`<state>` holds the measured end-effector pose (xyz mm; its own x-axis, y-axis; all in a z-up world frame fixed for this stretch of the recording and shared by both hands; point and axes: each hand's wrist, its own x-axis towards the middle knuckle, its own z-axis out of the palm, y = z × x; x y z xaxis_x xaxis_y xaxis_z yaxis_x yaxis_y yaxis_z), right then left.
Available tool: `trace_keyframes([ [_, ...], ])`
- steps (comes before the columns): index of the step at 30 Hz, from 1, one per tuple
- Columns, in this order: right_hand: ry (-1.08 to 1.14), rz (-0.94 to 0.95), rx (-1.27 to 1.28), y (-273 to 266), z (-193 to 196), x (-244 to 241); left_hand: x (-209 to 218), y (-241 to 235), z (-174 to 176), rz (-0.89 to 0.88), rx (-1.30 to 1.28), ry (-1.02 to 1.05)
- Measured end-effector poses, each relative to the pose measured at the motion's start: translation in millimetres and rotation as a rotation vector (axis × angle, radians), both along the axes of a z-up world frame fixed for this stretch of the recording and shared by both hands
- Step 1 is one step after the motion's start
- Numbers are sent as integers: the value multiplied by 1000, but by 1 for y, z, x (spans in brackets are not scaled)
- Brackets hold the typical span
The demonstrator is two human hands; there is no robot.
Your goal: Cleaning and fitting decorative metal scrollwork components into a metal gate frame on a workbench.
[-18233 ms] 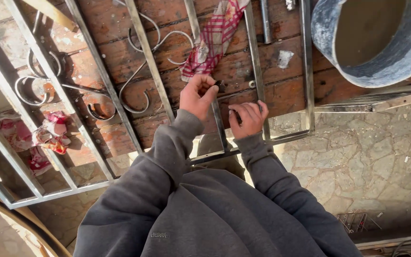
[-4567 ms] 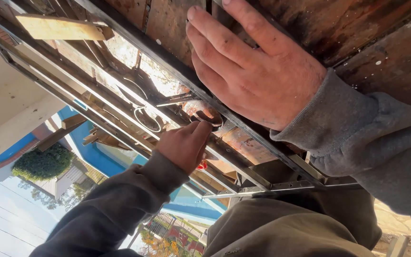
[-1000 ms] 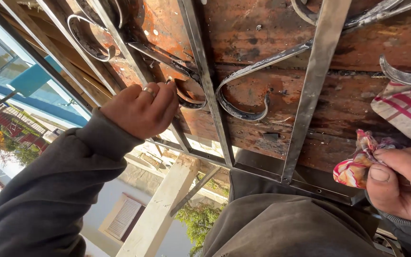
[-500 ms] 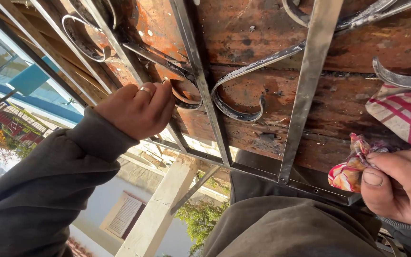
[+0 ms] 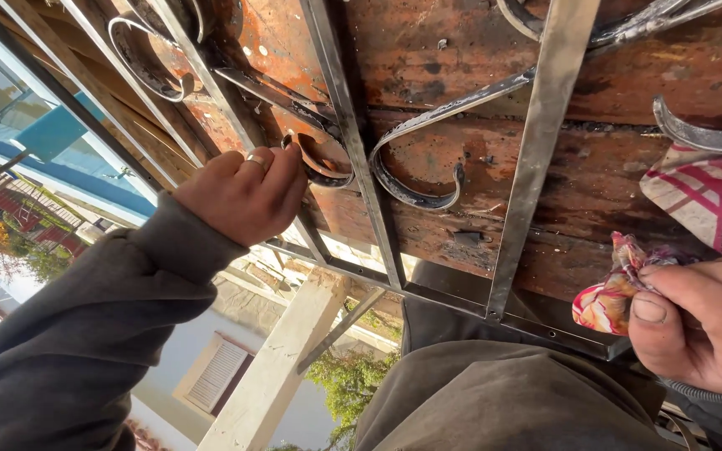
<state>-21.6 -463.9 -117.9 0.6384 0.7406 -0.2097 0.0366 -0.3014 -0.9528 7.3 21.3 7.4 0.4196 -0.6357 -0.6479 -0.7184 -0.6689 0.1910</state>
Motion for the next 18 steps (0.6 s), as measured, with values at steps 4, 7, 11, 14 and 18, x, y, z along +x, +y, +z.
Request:
trace_keyframes([
  [4,-89,-135,201,16,8,16,-35,-40,-6,708,-46,128],
  [7,-276,-141,111,13,7,10,-24,-35,-6,1087,-206,249],
  [11,-217,-138,108,0,1,-7,11,-8,2,476,-86,157],
  [14,-24,-27,-14,-1,1,-5,4,-17,-1,-15,-7,-97],
  [18,-150,-123,118,15,9,9,-24,-37,-2,467,40,59],
])
